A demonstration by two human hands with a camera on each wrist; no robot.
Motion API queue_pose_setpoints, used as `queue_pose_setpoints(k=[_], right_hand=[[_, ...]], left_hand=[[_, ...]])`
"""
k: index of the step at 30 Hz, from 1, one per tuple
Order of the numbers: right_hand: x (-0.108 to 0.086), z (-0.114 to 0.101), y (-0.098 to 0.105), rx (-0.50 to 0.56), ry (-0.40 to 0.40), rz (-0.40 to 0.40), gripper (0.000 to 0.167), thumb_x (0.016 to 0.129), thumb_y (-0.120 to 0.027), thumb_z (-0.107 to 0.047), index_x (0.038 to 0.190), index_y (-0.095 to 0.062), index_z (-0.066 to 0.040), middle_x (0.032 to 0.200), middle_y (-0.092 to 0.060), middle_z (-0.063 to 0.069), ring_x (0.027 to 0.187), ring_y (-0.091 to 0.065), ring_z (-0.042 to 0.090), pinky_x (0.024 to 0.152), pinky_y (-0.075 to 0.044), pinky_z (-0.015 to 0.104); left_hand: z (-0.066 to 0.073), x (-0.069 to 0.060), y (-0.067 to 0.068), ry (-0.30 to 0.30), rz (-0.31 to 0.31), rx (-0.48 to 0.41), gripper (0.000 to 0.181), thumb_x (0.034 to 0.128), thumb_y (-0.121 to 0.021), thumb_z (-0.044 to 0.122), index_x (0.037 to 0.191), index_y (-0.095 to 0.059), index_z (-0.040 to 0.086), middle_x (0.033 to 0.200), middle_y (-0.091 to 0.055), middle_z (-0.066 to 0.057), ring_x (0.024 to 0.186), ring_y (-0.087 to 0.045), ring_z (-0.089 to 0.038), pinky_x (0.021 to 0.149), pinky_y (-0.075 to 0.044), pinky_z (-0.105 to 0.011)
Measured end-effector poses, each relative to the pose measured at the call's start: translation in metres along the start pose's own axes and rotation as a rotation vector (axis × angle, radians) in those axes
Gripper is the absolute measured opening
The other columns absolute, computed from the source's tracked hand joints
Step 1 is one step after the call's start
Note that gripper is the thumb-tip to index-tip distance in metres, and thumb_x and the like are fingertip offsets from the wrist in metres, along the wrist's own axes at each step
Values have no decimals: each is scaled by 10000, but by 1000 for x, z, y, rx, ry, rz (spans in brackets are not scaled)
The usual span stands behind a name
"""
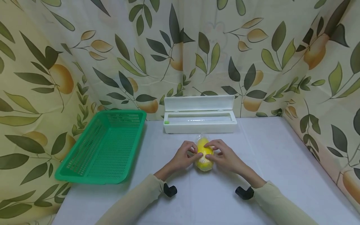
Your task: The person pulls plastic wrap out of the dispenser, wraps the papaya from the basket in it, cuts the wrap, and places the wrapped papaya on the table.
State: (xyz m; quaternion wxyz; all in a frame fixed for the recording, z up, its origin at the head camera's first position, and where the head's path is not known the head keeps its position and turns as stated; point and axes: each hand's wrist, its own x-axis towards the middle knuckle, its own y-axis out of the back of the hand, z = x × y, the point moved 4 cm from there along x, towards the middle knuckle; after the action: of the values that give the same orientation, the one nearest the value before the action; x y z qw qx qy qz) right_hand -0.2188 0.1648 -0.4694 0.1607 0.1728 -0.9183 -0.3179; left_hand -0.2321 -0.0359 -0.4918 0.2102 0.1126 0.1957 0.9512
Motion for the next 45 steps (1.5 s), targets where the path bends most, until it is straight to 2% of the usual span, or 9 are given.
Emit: queue_pose_setpoints(k=[11,18,22,26,29,34,38,42,45], right_hand=[[-7,1,-3,-42,-35,14,350,920,-787,-273,1249,-675,-224,1316,-584,75,1129,-612,336,900,-527,560],[-10,2,7,-80,-1,79,283,964,-731,-155,1244,-700,-188,1268,-647,59,1106,-628,341,873,-545,532],[-12,5,13,-109,-9,112,272,984,-711,-187,1255,-699,-174,1263,-656,64,1082,-637,304,869,-552,510],[-15,9,20,-125,-29,141,250,1004,-684,-219,1246,-706,-162,1267,-660,82,1060,-642,288,873,-557,521],[-17,9,27,-147,-31,170,230,1014,-669,-223,1231,-712,-159,1255,-666,76,1042,-643,269,864,-562,512],[-17,4,40,-203,-12,224,198,1002,-686,-184,1193,-725,-149,1208,-683,61,989,-641,230,808,-565,432],[-16,-1,48,-227,-1,235,195,975,-710,-122,1167,-734,-144,1174,-699,58,969,-639,229,792,-550,406],[-17,-5,47,-203,42,175,221,941,-740,-71,1144,-737,-158,1149,-714,28,991,-662,233,799,-568,415],[-19,-8,39,-173,110,95,254,914,-764,-43,1128,-735,-175,1147,-713,-11,1011,-677,212,798,-586,377]], left_hand=[[-4,-5,-4,14,-13,46,207,978,-720,276,946,-567,140,1194,-508,-61,1049,-607,-235,770,-558,-259],[16,-4,-1,-38,-24,194,242,967,-732,235,1177,-633,167,1278,-573,-57,1101,-619,-247,844,-529,-301],[26,-2,-3,-71,-35,236,221,952,-700,172,1171,-692,148,1267,-596,-62,1081,-611,-204,882,-530,-319],[30,2,-6,-41,-27,296,213,949,-718,326,1089,-703,165,1230,-640,-7,1067,-598,-162,917,-524,-327],[34,5,-6,-31,-32,412,322,900,-772,455,1064,-684,192,1242,-658,39,1079,-579,-159,922,-500,-329],[43,7,-2,-127,-56,649,294,879,-811,394,1089,-710,215,1285,-633,40,1126,-537,-181,944,-454,-356],[51,4,4,-232,-55,774,193,908,-788,270,1098,-765,239,1251,-587,23,1115,-503,-187,943,-440,-346],[54,-2,7,-346,-43,806,195,914,-764,115,1065,-792,235,1163,-578,15,1040,-511,-168,915,-450,-293],[50,-8,8,-386,-66,767,201,925,-770,129,1107,-776,215,1196,-598,8,1060,-545,-150,944,-469,-256]])
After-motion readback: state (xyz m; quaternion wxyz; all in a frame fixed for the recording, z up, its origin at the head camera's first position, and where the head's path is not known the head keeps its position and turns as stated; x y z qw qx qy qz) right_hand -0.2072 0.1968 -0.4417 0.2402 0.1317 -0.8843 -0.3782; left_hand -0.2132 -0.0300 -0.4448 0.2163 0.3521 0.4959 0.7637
